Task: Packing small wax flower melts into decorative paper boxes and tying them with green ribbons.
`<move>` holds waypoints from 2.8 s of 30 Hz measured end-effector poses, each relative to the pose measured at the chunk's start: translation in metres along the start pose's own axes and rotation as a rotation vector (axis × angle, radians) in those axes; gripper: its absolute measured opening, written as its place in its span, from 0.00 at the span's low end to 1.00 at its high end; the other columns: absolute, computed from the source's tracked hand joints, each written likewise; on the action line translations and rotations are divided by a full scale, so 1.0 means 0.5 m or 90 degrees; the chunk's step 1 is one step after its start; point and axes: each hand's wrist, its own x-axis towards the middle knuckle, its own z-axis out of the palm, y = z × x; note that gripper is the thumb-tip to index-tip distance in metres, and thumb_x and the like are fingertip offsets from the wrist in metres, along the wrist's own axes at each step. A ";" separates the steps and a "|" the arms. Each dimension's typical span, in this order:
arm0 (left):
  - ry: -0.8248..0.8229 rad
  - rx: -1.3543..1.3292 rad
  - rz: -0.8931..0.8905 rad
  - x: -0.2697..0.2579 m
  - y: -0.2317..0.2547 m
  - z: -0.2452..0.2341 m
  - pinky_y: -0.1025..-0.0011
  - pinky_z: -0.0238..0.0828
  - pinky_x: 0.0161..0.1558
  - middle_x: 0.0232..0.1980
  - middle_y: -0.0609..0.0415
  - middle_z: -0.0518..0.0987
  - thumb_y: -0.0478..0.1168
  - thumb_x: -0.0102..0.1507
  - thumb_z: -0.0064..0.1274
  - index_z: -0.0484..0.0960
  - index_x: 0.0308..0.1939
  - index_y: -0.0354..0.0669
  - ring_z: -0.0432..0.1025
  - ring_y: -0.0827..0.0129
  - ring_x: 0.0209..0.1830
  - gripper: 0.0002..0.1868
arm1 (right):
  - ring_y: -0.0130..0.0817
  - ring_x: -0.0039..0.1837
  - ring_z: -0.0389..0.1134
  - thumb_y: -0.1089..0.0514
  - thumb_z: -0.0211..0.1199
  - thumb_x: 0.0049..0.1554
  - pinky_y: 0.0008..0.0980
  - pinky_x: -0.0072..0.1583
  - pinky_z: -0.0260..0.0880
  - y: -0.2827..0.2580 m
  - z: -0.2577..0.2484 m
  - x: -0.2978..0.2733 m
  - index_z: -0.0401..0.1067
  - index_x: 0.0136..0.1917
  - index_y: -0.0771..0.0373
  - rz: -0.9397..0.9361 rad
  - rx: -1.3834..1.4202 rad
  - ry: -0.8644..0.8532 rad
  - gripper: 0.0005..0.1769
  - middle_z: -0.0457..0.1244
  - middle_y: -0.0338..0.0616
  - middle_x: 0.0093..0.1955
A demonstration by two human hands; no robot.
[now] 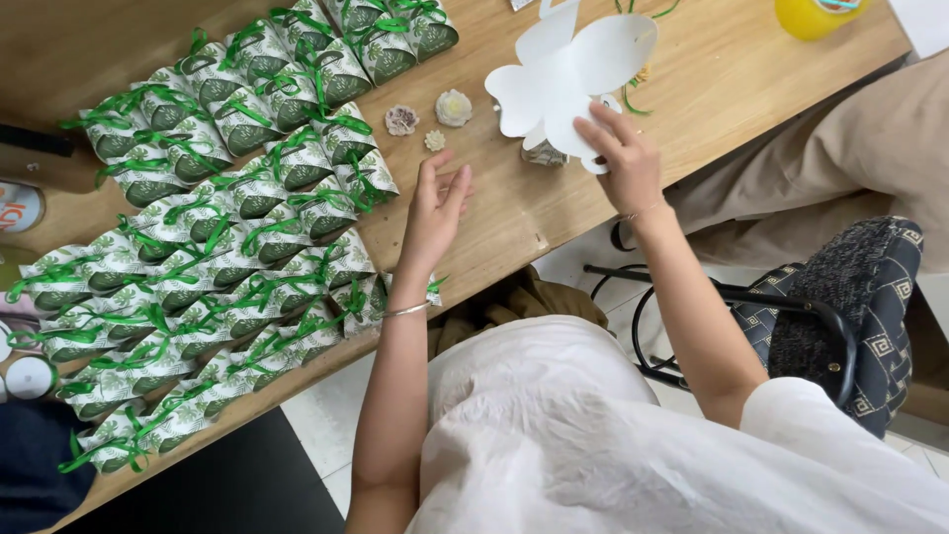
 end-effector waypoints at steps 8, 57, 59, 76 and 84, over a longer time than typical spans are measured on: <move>-0.020 0.187 0.039 0.013 -0.008 0.003 0.71 0.76 0.49 0.47 0.52 0.85 0.45 0.68 0.55 0.76 0.60 0.41 0.80 0.70 0.46 0.19 | 0.46 0.81 0.55 0.80 0.60 0.46 0.41 0.74 0.61 0.249 0.127 0.057 0.78 0.61 0.52 -0.075 0.009 -0.405 0.35 0.55 0.46 0.83; 0.082 0.291 0.002 -0.227 -0.043 -0.185 0.67 0.78 0.50 0.49 0.46 0.84 0.42 0.64 0.62 0.76 0.55 0.38 0.80 0.63 0.48 0.19 | 0.62 0.51 0.68 0.67 0.63 0.57 0.51 0.53 0.69 0.072 0.138 0.013 0.74 0.65 0.60 0.183 -0.028 -0.312 0.23 0.65 0.64 0.55; 0.051 0.450 0.015 -0.242 -0.013 -0.183 0.60 0.74 0.51 0.53 0.44 0.80 0.39 0.55 0.70 0.75 0.56 0.39 0.76 0.54 0.53 0.28 | 0.61 0.56 0.67 0.68 0.64 0.52 0.50 0.52 0.70 -0.017 0.077 0.029 0.70 0.68 0.61 0.123 -0.148 -0.210 0.29 0.63 0.64 0.58; 0.068 0.572 0.111 -0.173 -0.125 -0.120 0.56 0.70 0.55 0.52 0.50 0.77 0.38 0.45 0.75 0.80 0.49 0.45 0.69 0.48 0.55 0.29 | 0.47 0.47 0.74 0.63 0.71 0.51 0.39 0.50 0.73 -0.279 0.257 -0.114 0.76 0.54 0.64 0.057 0.398 -0.447 0.16 0.71 0.53 0.44; 0.108 0.543 0.129 -0.142 -0.137 -0.094 0.56 0.70 0.55 0.52 0.51 0.77 0.43 0.46 0.76 0.82 0.51 0.47 0.68 0.49 0.55 0.30 | 0.37 0.45 0.74 0.66 0.66 0.56 0.35 0.48 0.74 -0.227 0.249 -0.106 0.76 0.46 0.67 0.202 0.443 -0.398 0.04 0.71 0.48 0.42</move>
